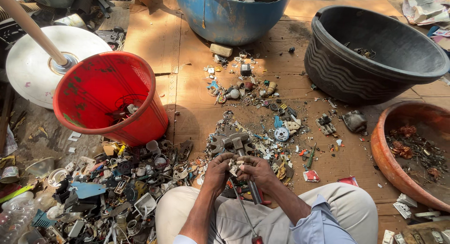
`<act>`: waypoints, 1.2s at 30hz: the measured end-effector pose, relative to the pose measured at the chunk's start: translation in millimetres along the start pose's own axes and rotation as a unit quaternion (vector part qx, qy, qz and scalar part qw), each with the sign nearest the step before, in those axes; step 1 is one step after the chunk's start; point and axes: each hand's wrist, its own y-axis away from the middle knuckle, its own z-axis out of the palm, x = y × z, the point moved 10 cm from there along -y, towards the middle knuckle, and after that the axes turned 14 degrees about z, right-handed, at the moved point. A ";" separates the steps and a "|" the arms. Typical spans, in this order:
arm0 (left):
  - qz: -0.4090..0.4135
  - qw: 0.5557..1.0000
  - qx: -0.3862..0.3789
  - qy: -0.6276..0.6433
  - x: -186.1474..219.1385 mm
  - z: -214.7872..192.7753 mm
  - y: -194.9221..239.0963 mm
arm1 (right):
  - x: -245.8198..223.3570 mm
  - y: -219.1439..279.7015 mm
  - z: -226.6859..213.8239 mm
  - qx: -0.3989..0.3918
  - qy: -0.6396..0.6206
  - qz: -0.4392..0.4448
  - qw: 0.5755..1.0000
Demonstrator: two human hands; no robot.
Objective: The person sits on the ground and uses a hammer and screwdriver to break apart small electronic components. They repeatedly strike the items to separate metal parts from plastic casings, occasionally using pliers to assist in the disassembly process.
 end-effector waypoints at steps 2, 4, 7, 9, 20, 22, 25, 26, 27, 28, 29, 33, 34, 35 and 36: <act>-0.004 1.000 -0.017 -0.019 -0.6 -0.8 -0.2 | -0.7 -1.2 5.0 -0.026 0.003 -0.016 1.000; -0.009 0.999 -0.013 -0.032 -4.2 -2.4 1.0 | -5.0 4.1 5.9 0.028 0.093 -0.021 0.995; 0.002 0.998 -0.031 -0.052 -4.9 -2.9 1.2 | -15.1 22.9 15.3 0.102 0.204 -0.003 0.974; 0.003 0.995 -0.047 -0.083 -7.0 -2.1 2.1 | -26.1 33.6 21.1 0.136 0.254 -0.010 0.958; -0.026 0.998 0.023 -0.045 -6.3 -12.5 -0.9 | -3.6 9.5 -7.8 0.085 -0.001 0.029 0.996; -0.004 0.989 0.054 -0.139 7.1 -22.1 1.6 | -6.4 11.2 -3.4 0.078 0.006 0.022 0.997; -0.030 0.901 0.130 -0.414 35.3 -39.2 15.7 | -6.0 11.4 -2.1 0.081 -0.008 0.032 0.996; -0.047 0.839 0.159 -0.518 47.9 -45.6 22.6 | -4.5 11.0 -2.8 0.084 -0.016 0.039 0.996; 0.109 0.795 0.120 -0.585 75.0 -21.4 17.4 | -6.0 10.9 -1.3 0.081 -0.008 0.030 0.996; 0.261 0.725 0.076 -0.633 94.8 7.8 22.3 | -7.5 11.7 -0.1 0.078 0.000 0.021 0.997; 0.404 0.631 0.027 -0.661 108.1 37.8 35.3 | -10.2 12.0 1.8 0.075 0.008 0.011 0.997; 0.190 0.886 -0.065 -0.418 53.8 31.1 22.6 | -17.4 22.7 0.0 0.138 0.110 -0.002 0.984; 0.178 0.883 -0.056 -0.432 50.4 30.8 22.6 | -20.0 25.5 0.5 0.148 0.140 -0.007 0.979; 0.165 0.878 -0.047 -0.446 48.5 28.9 22.2 | -22.6 26.9 1.6 0.157 0.169 -0.012 0.973; 0.168 0.877 -0.043 -0.449 49.0 28.2 22.1 | -22.7 26.9 3.2 0.154 0.164 -0.013 0.974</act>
